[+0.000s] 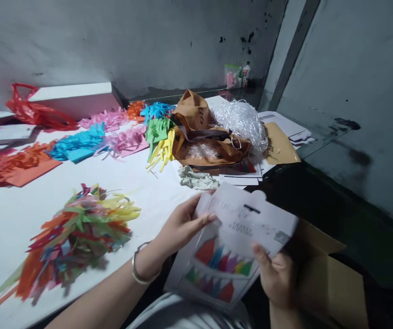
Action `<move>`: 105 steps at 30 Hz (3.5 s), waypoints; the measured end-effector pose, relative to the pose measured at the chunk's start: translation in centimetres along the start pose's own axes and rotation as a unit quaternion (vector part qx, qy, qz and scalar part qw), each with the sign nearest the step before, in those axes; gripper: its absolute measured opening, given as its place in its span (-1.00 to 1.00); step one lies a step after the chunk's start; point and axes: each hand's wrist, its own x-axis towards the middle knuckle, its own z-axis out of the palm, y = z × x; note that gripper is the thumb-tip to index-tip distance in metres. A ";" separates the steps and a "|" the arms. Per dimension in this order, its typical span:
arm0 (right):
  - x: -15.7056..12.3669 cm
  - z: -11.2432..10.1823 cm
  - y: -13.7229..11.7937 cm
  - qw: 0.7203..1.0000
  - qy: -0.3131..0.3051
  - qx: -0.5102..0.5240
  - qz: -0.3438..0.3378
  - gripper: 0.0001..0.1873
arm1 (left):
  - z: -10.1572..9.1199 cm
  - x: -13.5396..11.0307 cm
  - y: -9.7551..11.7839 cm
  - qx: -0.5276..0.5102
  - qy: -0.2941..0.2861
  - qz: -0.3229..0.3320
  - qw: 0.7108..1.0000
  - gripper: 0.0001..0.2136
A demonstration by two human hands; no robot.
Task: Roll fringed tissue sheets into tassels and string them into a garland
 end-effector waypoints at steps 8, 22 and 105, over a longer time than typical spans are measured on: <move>0.8 2.9 -11.2 0.948 -0.085 -0.031 -0.306 -0.49 | 2.0 -3.3 1.6 0.121 0.043 0.110 0.986 -0.37; 6.4 3.0 -9.8 0.952 -0.039 0.039 -0.301 -0.76 | -2.5 -2.9 0.2 -0.267 -0.077 -0.196 0.940 -0.62; 4.7 6.2 -14.4 0.861 -0.116 -0.073 -0.489 -0.48 | -5.7 -10.9 -3.3 0.148 0.273 0.008 0.950 -0.82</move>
